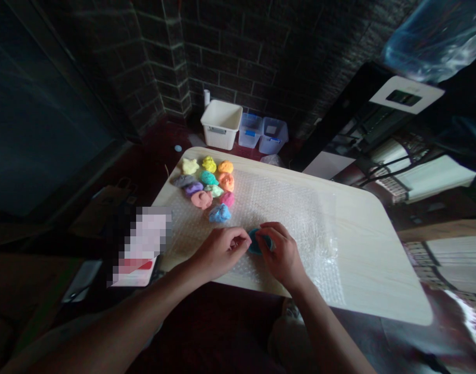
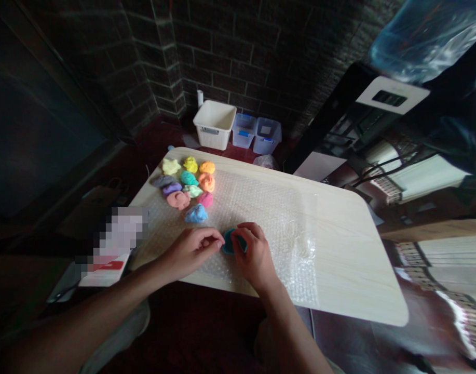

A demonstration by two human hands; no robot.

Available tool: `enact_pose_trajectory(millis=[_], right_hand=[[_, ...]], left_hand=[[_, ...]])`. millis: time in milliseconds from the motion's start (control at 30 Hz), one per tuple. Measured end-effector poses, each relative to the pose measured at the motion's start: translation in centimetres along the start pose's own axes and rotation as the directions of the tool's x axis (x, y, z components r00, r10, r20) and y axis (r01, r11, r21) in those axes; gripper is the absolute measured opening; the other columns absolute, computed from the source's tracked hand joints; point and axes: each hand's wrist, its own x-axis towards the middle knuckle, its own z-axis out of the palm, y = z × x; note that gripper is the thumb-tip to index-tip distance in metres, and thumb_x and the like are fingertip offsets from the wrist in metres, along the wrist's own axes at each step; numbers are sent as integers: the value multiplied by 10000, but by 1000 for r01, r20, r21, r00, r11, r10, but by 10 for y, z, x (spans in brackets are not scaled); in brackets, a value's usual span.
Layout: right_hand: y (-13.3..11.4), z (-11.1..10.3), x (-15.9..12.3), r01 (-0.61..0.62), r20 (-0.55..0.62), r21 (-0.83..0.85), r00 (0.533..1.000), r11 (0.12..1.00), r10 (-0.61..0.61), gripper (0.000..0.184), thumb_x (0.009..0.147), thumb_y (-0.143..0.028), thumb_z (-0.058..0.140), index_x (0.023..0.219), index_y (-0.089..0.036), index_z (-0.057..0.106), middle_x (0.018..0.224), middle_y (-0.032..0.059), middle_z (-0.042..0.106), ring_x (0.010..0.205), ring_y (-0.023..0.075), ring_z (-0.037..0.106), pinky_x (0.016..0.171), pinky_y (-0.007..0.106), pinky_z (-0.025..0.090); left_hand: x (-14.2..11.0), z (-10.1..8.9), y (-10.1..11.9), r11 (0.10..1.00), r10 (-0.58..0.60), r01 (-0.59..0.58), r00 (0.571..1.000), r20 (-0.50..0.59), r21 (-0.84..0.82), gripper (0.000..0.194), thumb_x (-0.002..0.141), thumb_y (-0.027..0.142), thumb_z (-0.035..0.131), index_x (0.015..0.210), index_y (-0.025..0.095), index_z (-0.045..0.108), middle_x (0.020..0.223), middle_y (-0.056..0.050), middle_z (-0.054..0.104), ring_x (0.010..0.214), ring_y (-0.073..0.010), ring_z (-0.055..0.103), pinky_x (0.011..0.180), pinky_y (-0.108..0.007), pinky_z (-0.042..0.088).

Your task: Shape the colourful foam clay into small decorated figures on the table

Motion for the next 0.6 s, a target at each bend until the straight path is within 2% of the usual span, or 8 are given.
enact_pose_trajectory(millis=[267, 600], right_hand=[[-1, -3, -6, 77, 13, -66, 997, 995, -76, 194, 953, -147, 598, 1081, -211, 728, 1120, 122, 694, 1016, 272, 677, 889, 444, 589], [0, -5, -6, 74, 6, -53, 997, 996, -74, 211, 945, -151, 602, 1111, -215, 715, 1124, 116, 706, 1018, 266, 699, 885, 433, 607]], left_hand=[[0, 0, 0, 1000, -1, 1, 1000, -6, -2, 199, 945, 251, 572, 902, 170, 748, 785, -12, 735, 724, -147, 664, 649, -249, 437], [1, 0, 0, 1000, -1, 1, 1000, -9, -8, 190, 943, 243, 577, 899, 171, 748, 796, -12, 744, 734, -147, 673, 655, -250, 447]])
